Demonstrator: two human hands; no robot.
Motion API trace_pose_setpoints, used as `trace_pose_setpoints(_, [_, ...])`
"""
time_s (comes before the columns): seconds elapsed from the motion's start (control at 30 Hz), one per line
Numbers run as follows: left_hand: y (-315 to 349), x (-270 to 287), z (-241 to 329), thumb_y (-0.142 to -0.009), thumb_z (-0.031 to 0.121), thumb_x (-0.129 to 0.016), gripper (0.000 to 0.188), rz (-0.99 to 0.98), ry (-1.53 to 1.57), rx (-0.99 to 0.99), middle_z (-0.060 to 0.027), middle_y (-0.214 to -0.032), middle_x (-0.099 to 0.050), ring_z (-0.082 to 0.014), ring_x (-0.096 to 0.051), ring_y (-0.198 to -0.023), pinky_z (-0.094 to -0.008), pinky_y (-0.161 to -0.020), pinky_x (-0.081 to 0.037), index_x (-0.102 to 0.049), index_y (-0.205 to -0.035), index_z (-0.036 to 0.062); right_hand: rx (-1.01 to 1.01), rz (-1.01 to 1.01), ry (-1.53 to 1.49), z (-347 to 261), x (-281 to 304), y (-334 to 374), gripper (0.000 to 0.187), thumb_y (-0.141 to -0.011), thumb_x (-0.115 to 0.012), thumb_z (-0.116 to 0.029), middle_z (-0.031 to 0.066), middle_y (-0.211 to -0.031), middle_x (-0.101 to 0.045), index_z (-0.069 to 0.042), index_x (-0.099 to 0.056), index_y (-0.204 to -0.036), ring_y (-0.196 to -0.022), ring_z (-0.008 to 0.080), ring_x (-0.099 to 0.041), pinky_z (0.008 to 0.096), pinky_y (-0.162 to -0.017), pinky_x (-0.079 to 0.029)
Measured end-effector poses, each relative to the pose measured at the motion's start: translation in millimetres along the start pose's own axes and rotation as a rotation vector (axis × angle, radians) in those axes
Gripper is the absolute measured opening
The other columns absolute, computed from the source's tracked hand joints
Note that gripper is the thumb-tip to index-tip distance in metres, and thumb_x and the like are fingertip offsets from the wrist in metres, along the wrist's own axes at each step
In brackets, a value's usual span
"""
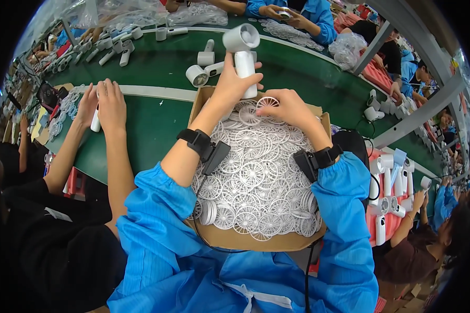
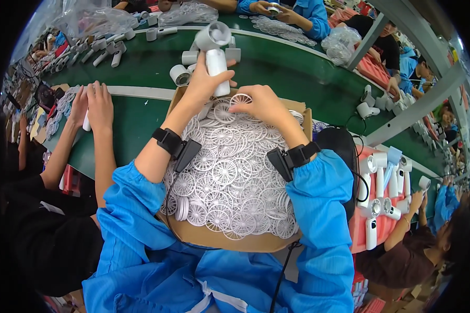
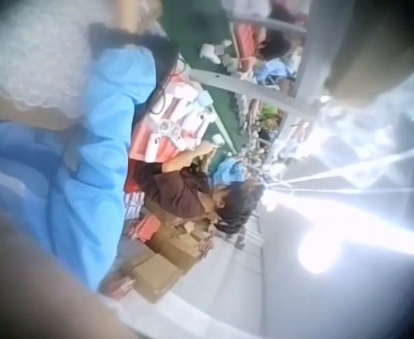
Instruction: The person picks up a fan body and a fan cover by hand, presses the cover onto the body, and places the assembled fan onto the conveyor belt, repeating the process several times.
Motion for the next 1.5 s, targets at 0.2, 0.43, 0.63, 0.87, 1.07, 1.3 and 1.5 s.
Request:
trace_pose_setpoints(0.2, [-1,1,-3,-0.08,0.004,-0.065,0.094,0.075,-0.097,-0.013,-0.015,-0.113,-0.057,-0.0188,-0.06,-0.091,-0.031,-0.068,-0.054,-0.002,-0.148,0.0188,-0.05,0.209,-0.949,3,-1,-1,0.016,-0.088,-0.064,-0.012,0.0033,-0.091,-0.066,-0.002,-0.065,-0.1,-0.076,0.0081,-0.059,0.025,-0.065,-0.048])
trace_pose_setpoints(0.43, [5,-10,8,-0.079,0.005,-0.069,0.099,-0.042,0.093,-0.154,-0.0128,-0.118,-0.053,-0.0149,-0.059,-0.091,-0.0294,-0.068,-0.053,-0.001,-0.149,0.0219,0.061,0.467,-1.12,15,1,-5,0.021,-0.086,-0.066,-0.012,0.0027,-0.094,-0.067,-0.003,-0.064,-0.105,-0.084,0.0066,-0.06,0.0212,-0.072,-0.044])
trace_pose_setpoints(0.63, [7,-20,13,-0.075,-0.002,-0.07,0.097,-0.034,0.064,-0.319,-0.0101,-0.114,-0.051,-0.0134,-0.059,-0.089,-0.0274,-0.075,-0.051,-0.008,-0.148,0.0157,0.1,0.392,-1.148,16,1,-4,0.022,-0.089,-0.062,-0.009,0.0039,-0.097,-0.065,-0.001,-0.06,-0.109,-0.087,0.0097,-0.06,0.0233,-0.076,-0.047])
trace_pose_setpoints(0.87, [4,-23,9,-0.075,-0.004,-0.07,0.09,-0.011,0.106,-0.341,-0.0096,-0.112,-0.051,-0.0124,-0.059,-0.086,-0.026,-0.075,-0.05,-0.015,-0.145,0.0119,0.163,0.345,-1.003,10,8,-2,0.027,-0.091,-0.06,-0.012,0.0054,-0.104,-0.064,0.0,-0.059,-0.115,-0.094,0.0115,-0.059,0.0254,-0.081,-0.046])
trace_pose_setpoints(1.07, [3,-12,5,-0.077,-0.002,-0.069,0.086,0.053,0.151,-0.254,-0.0093,-0.112,-0.051,-0.0121,-0.059,-0.085,-0.0257,-0.074,-0.05,-0.017,-0.145,0.0114,0.145,0.09,-1.367,8,7,4,0.036,-0.094,-0.053,-0.02,0.0071,-0.119,-0.059,0.002,-0.055,-0.123,-0.108,0.0131,-0.053,0.0307,-0.09,-0.043])
trace_pose_setpoints(1.3, [3,-29,-1,-0.083,0.003,-0.064,0.078,0.115,0.223,-0.096,-0.0095,-0.111,-0.055,-0.0143,-0.06,-0.09,-0.028,-0.078,-0.05,-0.019,-0.144,0.0166,0.234,0.448,-0.705,-1,14,13,0.037,-0.084,-0.063,-0.017,0.0076,-0.121,-0.057,-0.005,-0.061,-0.12,-0.108,0.0194,-0.05,0.0351,-0.09,-0.042])
trace_pose_setpoints(1.5, [3,-28,-19,-0.088,-0.002,-0.053,0.073,-0.073,-0.123,-0.174,-0.0139,-0.128,-0.045,-0.0213,-0.056,-0.106,-0.0318,-0.088,-0.05,-0.015,-0.146,0.0191,0.436,0.948,0.378,-34,7,17,0.04,-0.067,-0.075,-0.011,0.0074,-0.116,-0.058,-0.013,-0.07,-0.107,-0.102,0.0289,-0.047,0.0385,-0.088,-0.042])
Point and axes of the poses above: each hand's wrist, its own y-axis away from the middle knuckle, its own x-axis out of the back of the hand, z = x × y, the point moved 2 cm from there along -y, towards the middle knuckle
